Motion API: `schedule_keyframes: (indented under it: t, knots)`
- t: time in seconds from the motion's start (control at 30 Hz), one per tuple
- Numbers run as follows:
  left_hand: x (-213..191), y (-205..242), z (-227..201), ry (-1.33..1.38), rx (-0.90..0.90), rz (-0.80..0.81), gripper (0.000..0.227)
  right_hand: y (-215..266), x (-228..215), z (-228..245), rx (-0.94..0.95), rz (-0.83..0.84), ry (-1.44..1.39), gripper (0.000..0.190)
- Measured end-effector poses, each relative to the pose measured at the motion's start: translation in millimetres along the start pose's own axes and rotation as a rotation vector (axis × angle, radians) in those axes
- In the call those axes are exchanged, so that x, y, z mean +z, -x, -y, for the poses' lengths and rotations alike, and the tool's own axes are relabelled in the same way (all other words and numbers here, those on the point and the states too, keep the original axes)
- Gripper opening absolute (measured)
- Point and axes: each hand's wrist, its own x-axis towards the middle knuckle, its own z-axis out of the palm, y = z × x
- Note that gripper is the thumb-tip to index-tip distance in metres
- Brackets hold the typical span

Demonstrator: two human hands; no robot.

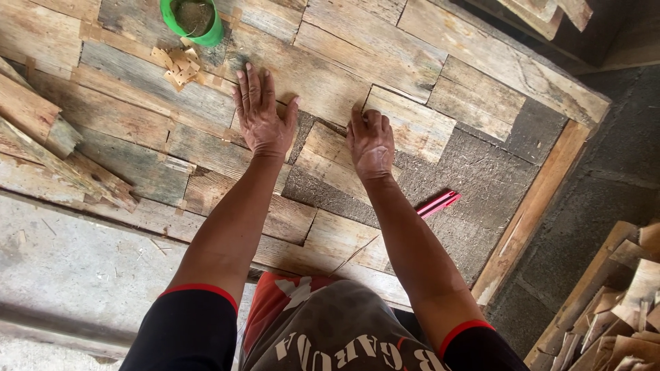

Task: Gluing and trimming thin wooden tiles onto a larger backing board using adhesive and a utility knife.

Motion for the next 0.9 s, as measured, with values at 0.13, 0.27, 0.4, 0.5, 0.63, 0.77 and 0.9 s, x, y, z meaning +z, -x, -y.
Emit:
schedule_keyframes:
  t: [0.13,0.27,0.4,0.5,0.63,0.77,0.9]
  knots:
    - [4,2,-4,-0.121,0.025,0.049,0.079,0,-8,2,0.038,0.041,-0.054,0.038]
    - [27,7,-11,-0.149,0.166,0.144,0.076,-3,-16,5,0.085,0.096,-0.105,0.037]
    - [41,24,-30,-0.039,0.319,0.215,0.07,-1,-20,4,0.115,0.068,-0.147,0.036]
    - [51,29,-37,0.001,0.341,0.144,0.066,2,-17,0,0.141,0.112,-0.123,0.031]
    - [57,28,-40,0.049,0.404,-0.043,0.074,11,-10,-13,0.103,0.021,-0.228,0.026]
    - [58,27,-42,0.088,0.426,-0.087,0.089,20,-23,-23,0.085,0.003,-0.344,0.017]
    - [68,28,-47,0.052,0.424,-0.02,0.082,36,-57,-39,0.296,-0.003,-0.291,0.029]
